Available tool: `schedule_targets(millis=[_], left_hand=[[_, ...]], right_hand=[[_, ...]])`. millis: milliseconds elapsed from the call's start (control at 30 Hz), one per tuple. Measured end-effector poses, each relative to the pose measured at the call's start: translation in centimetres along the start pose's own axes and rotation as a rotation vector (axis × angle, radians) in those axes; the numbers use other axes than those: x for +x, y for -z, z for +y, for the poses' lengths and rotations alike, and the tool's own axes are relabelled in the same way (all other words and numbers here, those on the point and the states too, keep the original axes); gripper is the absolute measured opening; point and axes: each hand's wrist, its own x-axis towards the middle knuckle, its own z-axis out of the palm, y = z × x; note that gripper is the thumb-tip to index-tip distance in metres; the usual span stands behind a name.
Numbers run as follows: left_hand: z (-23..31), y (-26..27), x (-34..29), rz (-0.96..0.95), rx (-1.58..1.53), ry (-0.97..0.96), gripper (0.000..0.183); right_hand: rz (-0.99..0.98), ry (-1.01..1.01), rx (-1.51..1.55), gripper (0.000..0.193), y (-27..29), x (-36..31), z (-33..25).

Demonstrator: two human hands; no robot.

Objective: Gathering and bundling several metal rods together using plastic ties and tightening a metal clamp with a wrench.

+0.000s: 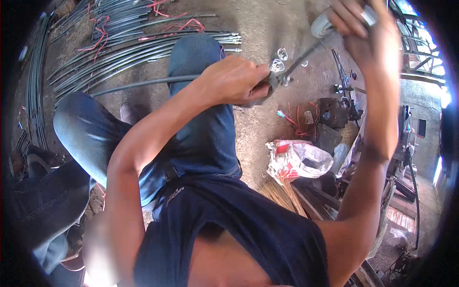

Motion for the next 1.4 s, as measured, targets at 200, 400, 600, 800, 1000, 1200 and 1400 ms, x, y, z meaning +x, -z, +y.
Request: schedule_targets(millis=[200,400,600,800,1000,1200,1400], left_hand=[[-1.5,0.4,-2.1,0.013,0.048,0.057,0.029],[-1.6,-0.3,-1.9,0.161,0.111,0.009,0.028],[-1.3,-0.4,-1.7,0.182,0.152,-0.020,0.030],[-1.1,-1.2,-2.7,0.200,0.191,-0.047,0.031],[-0.9,-0.4,-3.1,0.208,0.201,-0.026,0.031],[-0.3,-0.7,-2.9,0.245,0.213,-0.049,0.029],[1.4,-0.7,-2.3,0.299,0.368,-0.075,0.030]], right_hand=[[0.331,0.004,-1.063,0.054,-12.0,-13.8,7.0],[0.575,-0.567,-0.889,0.048,-14.0,-19.8,12.4],[0.520,-0.919,-0.491,0.017,-3.5,-19.7,22.2],[-0.010,-0.804,-0.660,0.021,7.4,-13.6,27.0],[0.181,-0.401,-0.450,0.026,1.0,-14.0,23.3],[0.356,-0.315,0.254,0.035,-2.3,-14.1,21.8],[0.556,-0.132,0.026,0.041,-3.7,-10.2,18.8]])
